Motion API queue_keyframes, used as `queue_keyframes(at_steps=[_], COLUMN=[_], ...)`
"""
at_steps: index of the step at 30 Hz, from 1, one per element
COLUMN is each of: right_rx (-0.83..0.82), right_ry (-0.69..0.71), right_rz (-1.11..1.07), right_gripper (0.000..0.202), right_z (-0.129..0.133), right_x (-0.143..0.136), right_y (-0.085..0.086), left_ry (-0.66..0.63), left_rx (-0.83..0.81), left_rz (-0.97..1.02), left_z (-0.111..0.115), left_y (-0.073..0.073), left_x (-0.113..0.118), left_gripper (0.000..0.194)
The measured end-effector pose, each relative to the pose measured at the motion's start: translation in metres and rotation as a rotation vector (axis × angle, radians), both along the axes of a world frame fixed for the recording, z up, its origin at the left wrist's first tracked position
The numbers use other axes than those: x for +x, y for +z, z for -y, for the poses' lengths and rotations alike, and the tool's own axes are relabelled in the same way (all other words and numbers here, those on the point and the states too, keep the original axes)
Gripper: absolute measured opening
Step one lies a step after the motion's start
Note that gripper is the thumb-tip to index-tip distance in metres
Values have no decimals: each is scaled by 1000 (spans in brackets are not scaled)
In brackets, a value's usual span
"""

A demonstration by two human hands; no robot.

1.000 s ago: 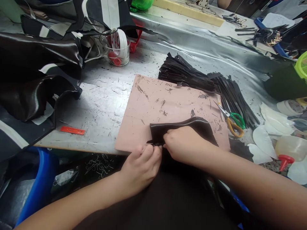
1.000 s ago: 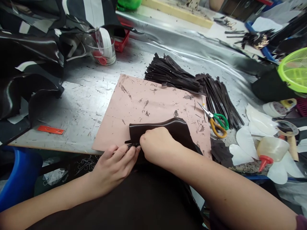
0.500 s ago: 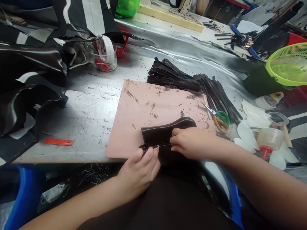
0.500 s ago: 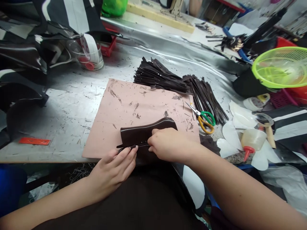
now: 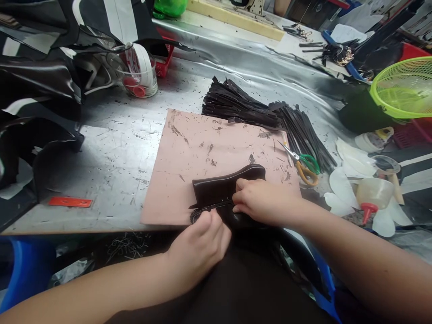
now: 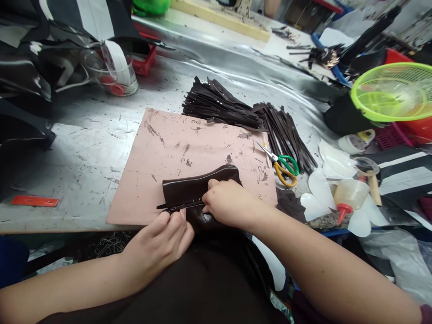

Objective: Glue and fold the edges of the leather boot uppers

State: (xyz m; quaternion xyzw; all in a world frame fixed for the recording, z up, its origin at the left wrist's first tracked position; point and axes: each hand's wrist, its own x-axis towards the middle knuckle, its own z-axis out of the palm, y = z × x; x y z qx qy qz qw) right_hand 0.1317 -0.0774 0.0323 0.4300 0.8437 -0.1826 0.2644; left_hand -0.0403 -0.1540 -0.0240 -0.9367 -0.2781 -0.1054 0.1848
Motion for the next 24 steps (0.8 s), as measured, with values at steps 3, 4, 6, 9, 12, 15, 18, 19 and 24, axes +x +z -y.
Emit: queue_keyframes(at_steps=[3, 4, 6, 9, 12, 15, 18, 19, 24], right_rx=[19, 27, 50, 93, 105, 102, -3, -44, -32], right_ry=[-9, -8, 3, 43, 63, 11, -29, -32, -86], right_rz=[-9, -9, -3, 27, 52, 119, 114, 87, 38], right_gripper=[22, 22, 23, 22, 24, 32, 42, 38, 25], right_z=[0, 0, 2, 5, 6, 1, -8, -10, -8], right_x=[0, 0, -1, -6, -12, -6, 15, 23, 44], right_y=[-1, -1, -3, -5, -3, 10, 25, 28, 20], left_ry=[-50, -50, -32, -43, -48, -35, -39, -45, -48], left_rx=[-35, -40, -42, -66, -104, -107, -81, -68, -56], left_rz=[4, -4, -28, -61, -111, -148, -150, -140, -89], left_z=[2, 2, 4, 3, -1, -4, -6, -6, -7], left_y=[-4, -6, -8, -8, -5, -2, -2, -2, -7], left_x=[5, 6, 7, 9, 12, 15, 19, 20, 23], left_gripper=[33, 35, 35, 37, 41, 37, 32, 31, 31])
